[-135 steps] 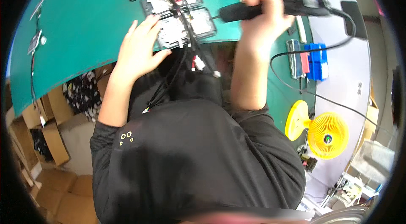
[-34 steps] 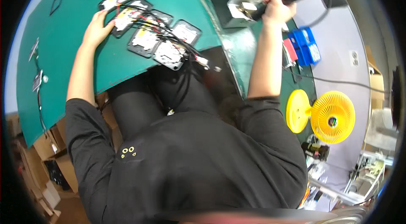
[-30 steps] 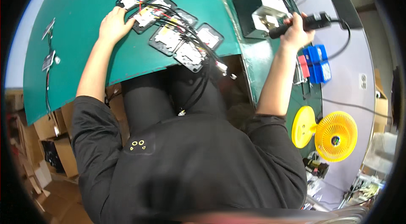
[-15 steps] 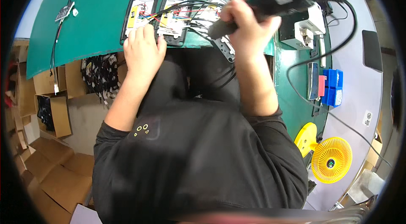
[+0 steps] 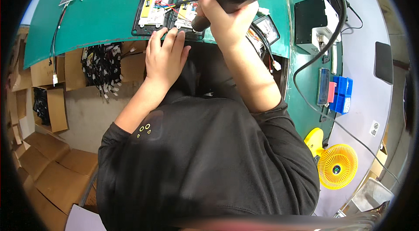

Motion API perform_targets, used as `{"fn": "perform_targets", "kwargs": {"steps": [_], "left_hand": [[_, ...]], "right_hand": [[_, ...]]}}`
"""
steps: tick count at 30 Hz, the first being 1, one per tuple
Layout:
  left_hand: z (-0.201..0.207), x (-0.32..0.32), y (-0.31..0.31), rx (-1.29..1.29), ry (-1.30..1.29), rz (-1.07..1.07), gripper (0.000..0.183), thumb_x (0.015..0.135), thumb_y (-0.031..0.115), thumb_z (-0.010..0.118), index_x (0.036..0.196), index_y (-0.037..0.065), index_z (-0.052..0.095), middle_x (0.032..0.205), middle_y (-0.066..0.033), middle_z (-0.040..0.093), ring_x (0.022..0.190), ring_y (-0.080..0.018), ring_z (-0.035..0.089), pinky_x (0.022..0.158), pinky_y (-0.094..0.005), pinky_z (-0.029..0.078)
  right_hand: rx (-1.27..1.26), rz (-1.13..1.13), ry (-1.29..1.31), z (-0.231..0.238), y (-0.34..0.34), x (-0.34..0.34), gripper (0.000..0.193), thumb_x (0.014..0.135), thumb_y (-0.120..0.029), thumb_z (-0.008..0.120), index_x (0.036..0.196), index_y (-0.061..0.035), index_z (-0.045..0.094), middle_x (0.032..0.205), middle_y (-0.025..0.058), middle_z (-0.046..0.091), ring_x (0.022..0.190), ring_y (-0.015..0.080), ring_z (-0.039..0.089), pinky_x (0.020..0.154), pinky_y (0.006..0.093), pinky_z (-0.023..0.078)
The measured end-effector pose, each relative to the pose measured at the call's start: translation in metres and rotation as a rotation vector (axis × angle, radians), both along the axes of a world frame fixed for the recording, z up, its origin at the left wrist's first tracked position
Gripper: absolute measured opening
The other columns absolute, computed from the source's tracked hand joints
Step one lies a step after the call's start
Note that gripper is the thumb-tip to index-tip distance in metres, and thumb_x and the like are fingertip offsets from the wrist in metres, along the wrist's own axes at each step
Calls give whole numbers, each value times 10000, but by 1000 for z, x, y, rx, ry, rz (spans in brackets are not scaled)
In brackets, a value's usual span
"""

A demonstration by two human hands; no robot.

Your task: The person assembles LED display modules into plastic frames by hand, then secures the components with an electric screwdriver.

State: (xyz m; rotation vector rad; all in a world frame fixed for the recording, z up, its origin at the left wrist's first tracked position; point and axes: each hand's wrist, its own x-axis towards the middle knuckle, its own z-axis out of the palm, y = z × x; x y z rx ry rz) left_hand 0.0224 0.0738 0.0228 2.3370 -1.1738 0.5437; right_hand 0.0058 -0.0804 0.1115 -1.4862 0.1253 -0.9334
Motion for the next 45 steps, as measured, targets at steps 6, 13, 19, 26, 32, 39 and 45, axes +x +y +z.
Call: {"fn": "perform_targets", "kwargs": {"steps": [6,13,19,26,32,39,45], "left_hand": [[14,5,-1,-264,197,-25,445,655,207,839,1032,106,627,996,-54,615,982,-289,534,847,-394,429],[14,11,-12,-441,496,-69,225,679,150,814,846,88,676,876,-43,639,905,-257,561,826,-375,436],[12,10,-10,-425,397,-68,210,693,26,770,840,60,624,865,-47,632,879,-248,566,804,-356,439],[19,8,-10,-276,146,-15,275,662,45,779,878,94,616,915,-26,631,935,-254,569,801,-374,408],[21,7,-10,-242,185,-16,288,659,54,781,888,92,611,933,-28,625,956,-258,565,803,-384,402],[17,6,-12,-196,115,-23,297,657,76,780,908,92,622,938,-34,623,946,-266,571,818,-392,407],[21,10,-12,-142,132,-47,338,671,104,777,986,96,653,996,-43,638,1001,-275,586,856,-407,435]], "right_hand": [[218,166,-128,-2,2,-8,388,829,74,633,1170,17,454,758,66,573,594,127,557,560,266,492],[322,291,-202,-3,8,-10,396,873,28,592,1218,-19,403,760,69,537,612,143,529,585,279,466],[300,301,-211,-6,4,-10,389,876,21,590,1214,-21,402,742,70,542,589,141,522,574,274,460],[292,268,-189,-9,4,-13,397,868,17,607,1212,-21,412,738,65,551,583,133,524,560,256,454],[276,263,-205,-14,2,-12,402,864,25,607,1210,-27,410,740,67,554,583,134,526,563,254,457],[301,246,-164,-17,2,-13,401,864,44,592,1212,-33,408,742,65,545,590,132,528,565,254,458],[269,135,-68,-11,0,-11,398,853,53,603,1205,-18,430,753,42,542,630,113,540,596,253,473]]}}
